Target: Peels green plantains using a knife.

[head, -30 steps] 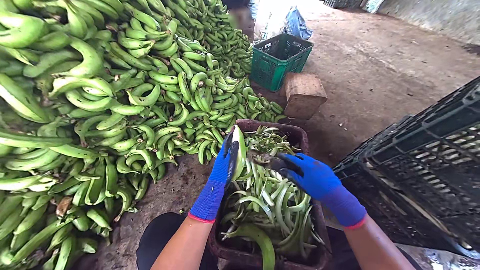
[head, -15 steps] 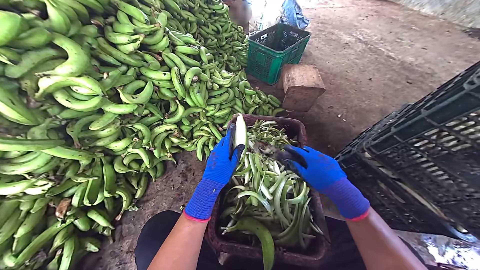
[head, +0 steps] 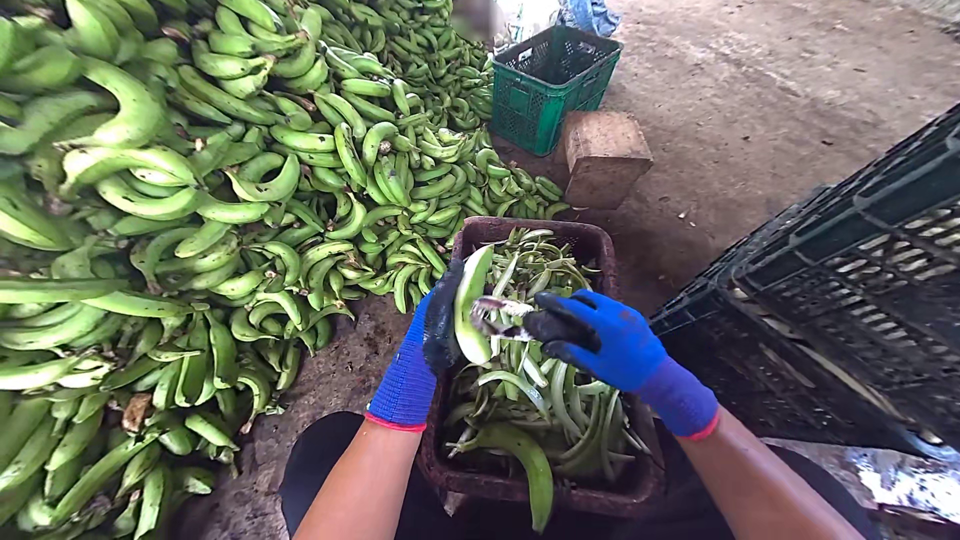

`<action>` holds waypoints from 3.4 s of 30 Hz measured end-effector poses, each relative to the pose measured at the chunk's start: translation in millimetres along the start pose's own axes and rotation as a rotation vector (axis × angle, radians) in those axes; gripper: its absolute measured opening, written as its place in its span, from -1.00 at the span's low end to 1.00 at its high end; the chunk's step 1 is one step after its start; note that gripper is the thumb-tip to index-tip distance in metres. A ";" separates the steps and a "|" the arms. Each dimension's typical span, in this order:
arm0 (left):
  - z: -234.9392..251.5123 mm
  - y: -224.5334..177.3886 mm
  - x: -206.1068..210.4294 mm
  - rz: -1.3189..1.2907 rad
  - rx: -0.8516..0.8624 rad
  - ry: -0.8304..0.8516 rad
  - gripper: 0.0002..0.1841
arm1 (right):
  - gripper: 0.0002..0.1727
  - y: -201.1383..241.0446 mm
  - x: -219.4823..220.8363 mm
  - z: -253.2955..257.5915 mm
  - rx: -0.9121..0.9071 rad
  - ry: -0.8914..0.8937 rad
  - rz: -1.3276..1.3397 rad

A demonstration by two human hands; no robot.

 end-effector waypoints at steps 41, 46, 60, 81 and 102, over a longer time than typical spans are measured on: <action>-12.2 13.6 -4.8 0.449 -0.017 0.097 -0.56 | -0.45 -47.2 3.8 18.7 0.588 0.375 0.276; -22.8 3.3 4.1 0.578 0.081 -0.040 -0.46 | -0.42 -16.5 4.6 5.2 0.364 0.072 0.398; -81.3 99.4 49.3 1.792 -0.076 1.149 -0.40 | -0.73 -70.7 -126.4 -96.3 -0.096 -0.532 1.335; -19.0 4.0 -3.6 0.343 0.162 -0.257 -0.35 | -0.39 4.2 -27.2 -40.1 0.085 -0.032 0.531; -13.2 -17.2 -4.4 0.706 0.231 -0.032 -0.43 | -0.47 -9.0 22.1 -2.6 0.522 0.444 0.406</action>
Point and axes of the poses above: each hand's wrist, its own z-axis towards the middle knuckle, its own x-axis out of the palm, y = z × x, the point moved 2 cm from there along z, towards the middle knuckle, and after that the axes turned 11 degrees about y, right-handed, at the moved point
